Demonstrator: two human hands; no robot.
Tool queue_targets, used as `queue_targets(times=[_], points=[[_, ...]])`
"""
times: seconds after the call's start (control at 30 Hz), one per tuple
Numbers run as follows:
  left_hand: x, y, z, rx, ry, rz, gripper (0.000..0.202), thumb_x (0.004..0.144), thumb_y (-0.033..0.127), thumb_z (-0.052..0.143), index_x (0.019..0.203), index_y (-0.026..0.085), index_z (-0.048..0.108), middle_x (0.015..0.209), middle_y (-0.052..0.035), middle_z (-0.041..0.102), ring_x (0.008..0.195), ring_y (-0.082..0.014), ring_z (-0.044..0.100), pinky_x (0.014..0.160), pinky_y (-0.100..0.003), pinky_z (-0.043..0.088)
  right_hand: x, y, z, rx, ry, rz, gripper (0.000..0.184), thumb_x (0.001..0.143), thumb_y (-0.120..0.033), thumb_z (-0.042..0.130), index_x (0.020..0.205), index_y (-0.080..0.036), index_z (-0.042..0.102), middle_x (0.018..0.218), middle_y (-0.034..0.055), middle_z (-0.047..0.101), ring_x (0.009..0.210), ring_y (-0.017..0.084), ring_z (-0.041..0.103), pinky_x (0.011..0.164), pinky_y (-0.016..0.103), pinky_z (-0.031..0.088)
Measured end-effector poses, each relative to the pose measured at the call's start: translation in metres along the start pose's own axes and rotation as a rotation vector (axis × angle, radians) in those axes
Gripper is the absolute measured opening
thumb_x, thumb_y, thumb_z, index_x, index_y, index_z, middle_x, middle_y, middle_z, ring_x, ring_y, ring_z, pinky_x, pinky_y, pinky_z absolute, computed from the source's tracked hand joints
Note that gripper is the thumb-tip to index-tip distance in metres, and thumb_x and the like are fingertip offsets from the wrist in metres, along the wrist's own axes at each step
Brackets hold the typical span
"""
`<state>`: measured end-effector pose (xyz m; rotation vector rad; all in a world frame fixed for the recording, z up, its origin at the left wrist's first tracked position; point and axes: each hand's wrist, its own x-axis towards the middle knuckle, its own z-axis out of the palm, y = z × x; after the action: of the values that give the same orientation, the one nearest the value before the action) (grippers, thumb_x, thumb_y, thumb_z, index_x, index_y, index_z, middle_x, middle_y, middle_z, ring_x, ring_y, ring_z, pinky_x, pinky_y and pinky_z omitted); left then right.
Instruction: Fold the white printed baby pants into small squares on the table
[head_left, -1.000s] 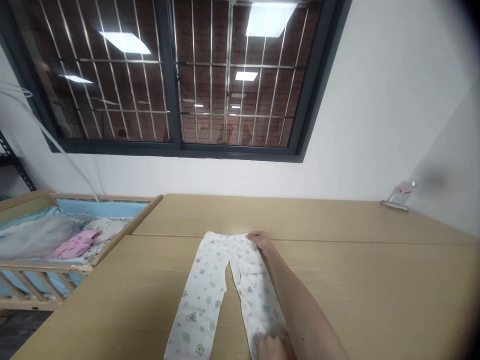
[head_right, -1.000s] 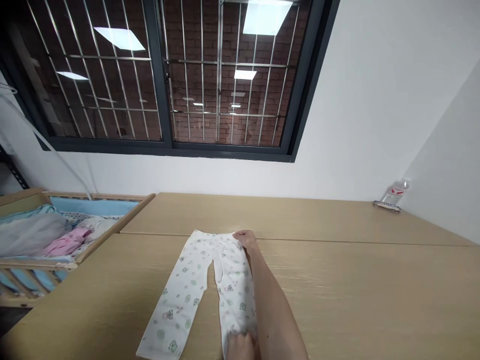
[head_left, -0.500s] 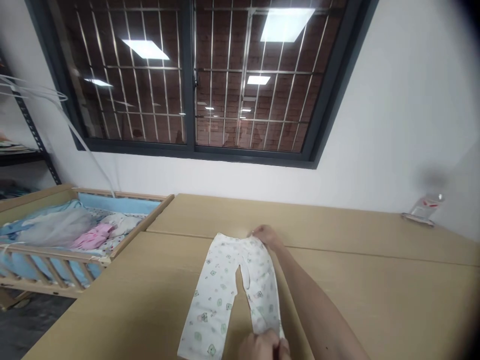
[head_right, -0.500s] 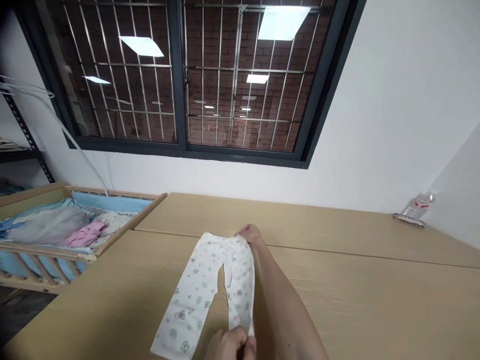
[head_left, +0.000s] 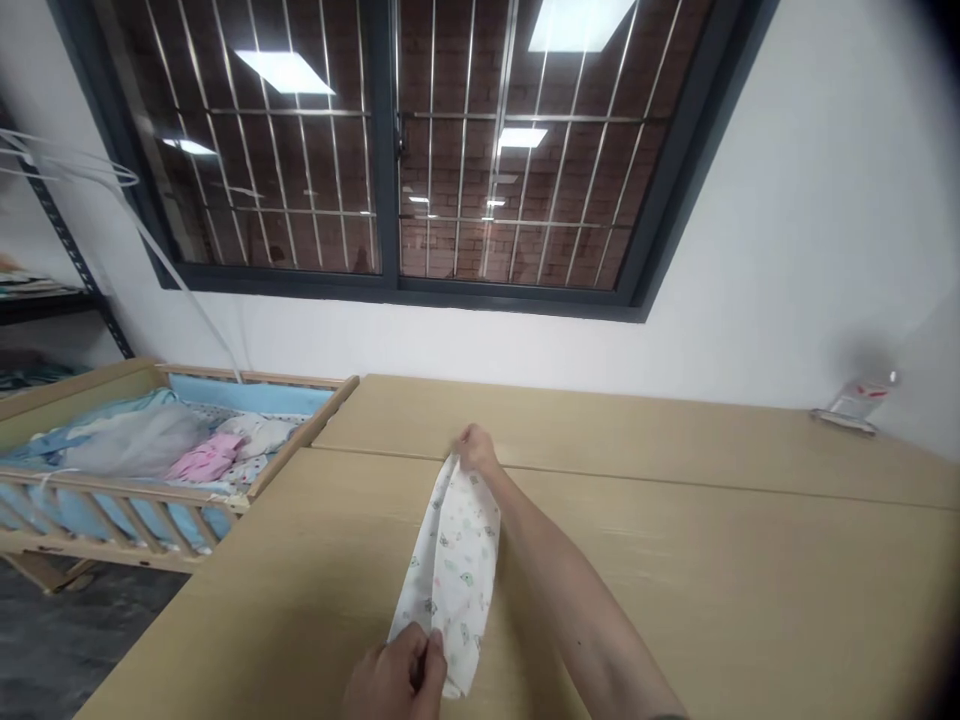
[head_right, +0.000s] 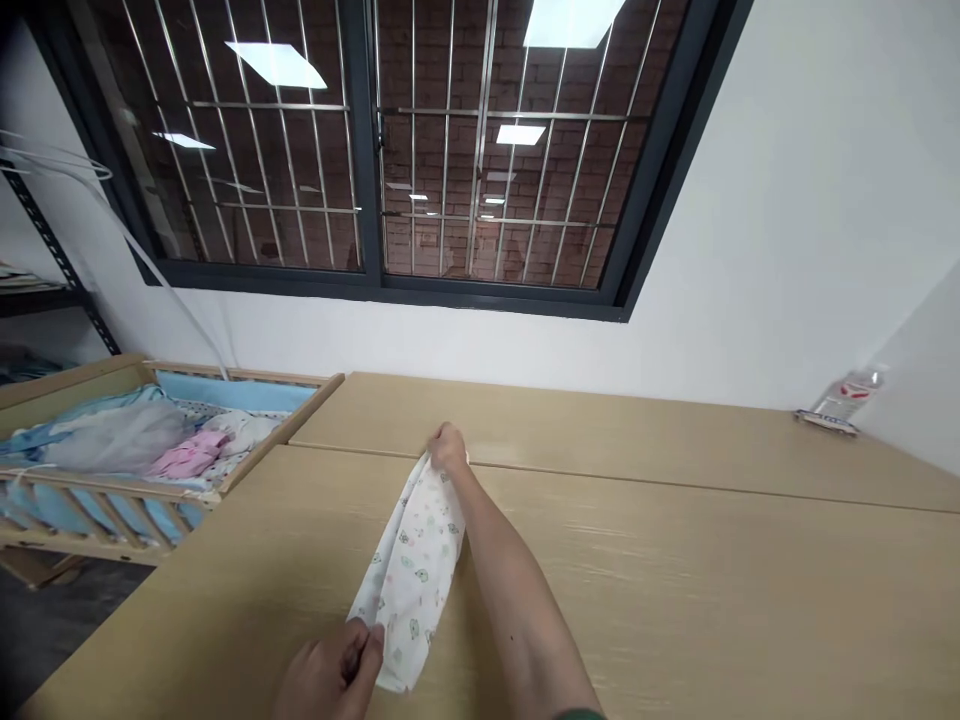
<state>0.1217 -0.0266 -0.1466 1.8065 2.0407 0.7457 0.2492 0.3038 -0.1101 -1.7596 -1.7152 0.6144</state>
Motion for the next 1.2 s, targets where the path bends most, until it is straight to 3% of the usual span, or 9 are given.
queue_targets(times=[0.17, 0.43, 0.53, 0.6, 0.7, 0.8, 0.87, 1.03, 1.2], points=[[0.000, -0.011, -0.024, 0.168, -0.130, -0.063, 0.035, 0.098, 0.034, 0.047, 0.067, 0.024, 0.061, 0.064, -0.0016, 0.068, 0.068, -0.0195, 0.068, 0.057, -0.027, 0.028, -0.003, -0.009, 0.025, -0.092, -0.025, -0.004, 0.019, 0.076, -0.009, 0.067, 0.092, -0.019, 0.062, 0.084, 0.0012, 0.068, 0.072, 0.014, 0.060, 0.059, 0.021, 0.037], [-0.002, -0.014, -0.039, 0.397, -0.204, -0.153, 0.037, 0.100, 0.033, 0.038, 0.084, 0.021, 0.069, 0.084, -0.0085, 0.077, 0.079, -0.0284, 0.074, 0.063, -0.031, 0.043, -0.015, -0.016, 0.040, -0.183, -0.090, -0.033, 0.018, 0.087, -0.015, 0.063, 0.105, -0.016, 0.061, 0.103, 0.0119, 0.071, 0.091, 0.022, 0.066, 0.070, 0.026, 0.043], [-0.002, -0.020, -0.036, 0.411, -0.090, -0.126, 0.035, 0.100, 0.041, 0.042, 0.084, 0.021, 0.066, 0.081, -0.0071, 0.075, 0.079, -0.0291, 0.073, 0.066, -0.034, 0.050, -0.023, -0.019, 0.036, -0.175, -0.126, -0.107, 0.019, 0.092, -0.021, 0.059, 0.109, -0.013, 0.060, 0.110, 0.0159, 0.070, 0.097, 0.024, 0.065, 0.076, 0.030, 0.046], [-0.005, -0.024, -0.029, 0.341, 0.085, 0.037, 0.032, 0.100, 0.043, 0.046, 0.088, 0.021, 0.065, 0.088, -0.0074, 0.074, 0.087, -0.0282, 0.072, 0.073, -0.037, 0.055, -0.033, -0.021, 0.029, -0.154, -0.156, -0.203, 0.021, 0.095, -0.021, 0.054, 0.114, -0.013, 0.058, 0.116, 0.0168, 0.068, 0.100, 0.025, 0.065, 0.082, 0.032, 0.048], [-0.013, -0.028, -0.016, 0.205, 0.291, 0.402, 0.025, 0.100, 0.034, 0.047, 0.109, 0.019, 0.064, 0.115, -0.0116, 0.071, 0.110, -0.0260, 0.067, 0.091, -0.038, 0.056, -0.065, -0.023, 0.015, -0.118, -0.217, -0.382, 0.028, 0.097, -0.023, 0.054, 0.123, -0.015, 0.057, 0.126, 0.0141, 0.066, 0.111, 0.023, 0.064, 0.093, 0.033, 0.048], [-0.024, -0.029, -0.003, 0.210, 0.307, 0.675, 0.034, 0.098, 0.025, 0.049, 0.129, 0.017, 0.058, 0.140, -0.0132, 0.061, 0.135, -0.0272, 0.053, 0.106, -0.041, 0.050, -0.117, -0.021, -0.003, -0.080, -0.331, -0.616, 0.039, 0.096, -0.034, 0.060, 0.132, -0.020, 0.056, 0.137, 0.0117, 0.062, 0.125, 0.024, 0.059, 0.106, 0.037, 0.045], [-0.032, -0.028, 0.006, 0.270, 0.294, 0.776, 0.042, 0.096, 0.027, 0.052, 0.136, 0.016, 0.055, 0.145, -0.0140, 0.057, 0.139, -0.0297, 0.049, 0.107, -0.043, 0.050, -0.156, -0.017, -0.015, -0.051, -0.481, -0.842, 0.049, 0.099, -0.042, 0.057, 0.143, -0.021, 0.050, 0.147, 0.0133, 0.056, 0.134, 0.027, 0.053, 0.112, 0.043, 0.041], [-0.047, -0.019, 0.024, 0.304, 0.251, 0.746, 0.046, 0.095, 0.038, 0.057, 0.136, 0.019, 0.058, 0.133, -0.0130, 0.066, 0.125, -0.0315, 0.059, 0.096, -0.044, 0.055, -0.231, 0.000, -0.034, -0.006, -0.769, -1.054, 0.060, 0.102, -0.042, 0.052, 0.158, -0.026, 0.035, 0.167, 0.0095, 0.030, 0.154, 0.024, 0.028, 0.125, 0.040, 0.023], [-0.056, -0.007, 0.038, 0.176, 0.225, 0.606, 0.032, 0.095, 0.038, 0.054, 0.122, 0.026, 0.067, 0.120, -0.0080, 0.071, 0.116, -0.0302, 0.063, 0.098, -0.048, 0.052, -0.247, 0.019, -0.031, -0.013, -0.881, -1.037, 0.057, 0.106, -0.040, 0.045, 0.160, -0.027, 0.032, 0.167, 0.0082, 0.028, 0.156, 0.021, 0.022, 0.127, 0.040, 0.017]])
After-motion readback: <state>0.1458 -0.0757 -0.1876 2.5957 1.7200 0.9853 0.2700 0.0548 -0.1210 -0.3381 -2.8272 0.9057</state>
